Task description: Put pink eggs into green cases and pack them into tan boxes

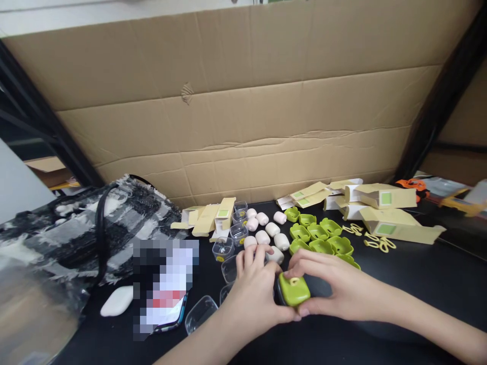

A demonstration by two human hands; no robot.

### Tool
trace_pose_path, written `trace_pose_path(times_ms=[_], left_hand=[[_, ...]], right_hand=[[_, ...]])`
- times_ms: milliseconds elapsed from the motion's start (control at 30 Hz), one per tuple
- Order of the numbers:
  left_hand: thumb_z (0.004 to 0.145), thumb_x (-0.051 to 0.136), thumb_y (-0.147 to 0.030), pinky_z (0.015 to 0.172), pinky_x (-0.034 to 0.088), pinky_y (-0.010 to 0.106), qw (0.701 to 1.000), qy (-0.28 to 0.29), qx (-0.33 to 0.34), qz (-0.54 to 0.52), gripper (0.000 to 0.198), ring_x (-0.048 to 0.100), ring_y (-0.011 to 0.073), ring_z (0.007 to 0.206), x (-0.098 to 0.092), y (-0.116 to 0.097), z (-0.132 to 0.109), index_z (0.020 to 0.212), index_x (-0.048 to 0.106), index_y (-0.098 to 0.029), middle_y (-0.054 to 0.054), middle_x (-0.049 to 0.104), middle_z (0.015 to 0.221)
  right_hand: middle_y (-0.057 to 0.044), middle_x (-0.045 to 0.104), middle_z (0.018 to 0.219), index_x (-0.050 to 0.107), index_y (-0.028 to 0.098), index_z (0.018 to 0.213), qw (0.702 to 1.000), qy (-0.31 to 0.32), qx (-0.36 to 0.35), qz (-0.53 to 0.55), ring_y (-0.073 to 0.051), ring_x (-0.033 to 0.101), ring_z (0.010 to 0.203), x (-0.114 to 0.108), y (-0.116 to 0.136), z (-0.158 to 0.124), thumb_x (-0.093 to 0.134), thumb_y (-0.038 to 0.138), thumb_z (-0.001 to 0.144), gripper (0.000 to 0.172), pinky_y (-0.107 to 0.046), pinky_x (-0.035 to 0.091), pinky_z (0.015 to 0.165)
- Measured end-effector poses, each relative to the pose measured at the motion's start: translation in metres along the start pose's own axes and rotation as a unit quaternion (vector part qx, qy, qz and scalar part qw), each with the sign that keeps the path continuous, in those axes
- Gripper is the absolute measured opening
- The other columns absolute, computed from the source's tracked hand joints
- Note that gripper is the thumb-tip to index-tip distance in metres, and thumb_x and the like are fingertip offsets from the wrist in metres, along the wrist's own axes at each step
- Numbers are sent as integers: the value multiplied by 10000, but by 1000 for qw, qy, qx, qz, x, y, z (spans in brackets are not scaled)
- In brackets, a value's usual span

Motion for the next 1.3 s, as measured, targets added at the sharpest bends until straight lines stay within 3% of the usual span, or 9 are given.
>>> trace_pose_path(times_ms=[333, 467, 533, 700, 767, 833, 1000, 1133, 1300], left_hand=[[538, 808, -511, 989, 271, 597, 1000, 1, 14, -1, 488, 360, 431, 1223, 0, -5, -2, 858, 682, -165, 188, 503, 1256], [493, 805, -578, 997, 273, 609, 999, -12, 29, -13, 772, 350, 441, 1224, -11, -3, -6, 1116, 613, -164, 194, 483, 1287], [560, 772, -579, 1007, 275, 592, 998, -35, 39, -18, 785, 351, 409, 1233, -22, -1, -7, 1209, 547, -200, 165, 481, 1306], [766, 679, -360, 982, 281, 559, 986, -150, 76, 17, 394, 411, 339, 1207, -53, 3, -10, 1135, 575, -269, 84, 548, 1266], [807, 636, -278, 945, 301, 522, 965, -235, 108, 35, 249, 480, 305, 1138, -65, 3, -15, 1053, 596, -278, 51, 612, 1167], [845, 579, -211, 893, 319, 471, 935, -320, 145, 53, 139, 544, 261, 1040, -75, 3, -24, 967, 597, -276, 20, 656, 1048], [837, 561, -119, 815, 326, 403, 887, -411, 193, 78, 140, 594, 203, 891, -86, 3, -40, 880, 577, -251, -3, 663, 906], [829, 548, -93, 832, 359, 378, 901, -372, 222, 24, 150, 590, 178, 892, -80, -4, -46, 862, 578, -236, -5, 636, 894], [887, 495, -240, 868, 398, 372, 936, -275, 131, -175, 115, 552, 201, 987, -64, 5, -32, 949, 592, -241, 44, 573, 1040]], right_hand=[[-26, 606, 1023, 579, 234, 1088, 996, 48, 17, -74, -211, 621, 899, 7, 2, -4, 705, 247, 782, 331, -335, 492, 768], [-43, 625, 962, 592, 199, 1053, 992, 24, 18, -119, -248, 623, 880, -1, -2, 1, 728, 223, 732, 349, -377, 494, 761], [-62, 613, 997, 586, 188, 1061, 991, 10, 25, -130, -249, 618, 895, -3, -5, 0, 715, 211, 745, 341, -377, 498, 767], [-78, 578, 1117, 490, 221, 1254, 989, -32, 3, -142, -217, 612, 970, -12, -7, -2, 709, 366, 791, 532, -311, 518, 784], [-62, 612, 1058, 519, 214, 1222, 975, -72, 3, -209, -185, 622, 945, -30, -14, 7, 620, 381, 868, 404, -273, 520, 772], [-50, 631, 995, 609, 203, 1059, 948, -117, 28, -296, -159, 624, 909, -58, -32, 22, 521, 267, 937, 163, -266, 511, 783], [-74, 611, 1111, 592, 149, 1097, 903, -164, 96, -385, -205, 612, 958, -115, -101, 66, 565, 282, 923, 221, -410, 516, 820], [-60, 628, 1065, 595, 146, 1085, 894, -183, 58, -405, -181, 629, 893, -125, -116, 73, 565, 302, 925, 225, -381, 530, 780], [-112, 667, 913, 638, 141, 961, 874, -288, -31, -391, -238, 619, 896, -135, -63, 41, 438, 255, 963, 231, -414, 477, 796]])
Point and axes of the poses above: each hand's wrist, its own z-axis towards the middle knuckle, its own x-axis out of the palm, y = z × x, the point moved 6 cm from there along z, towards the middle knuckle
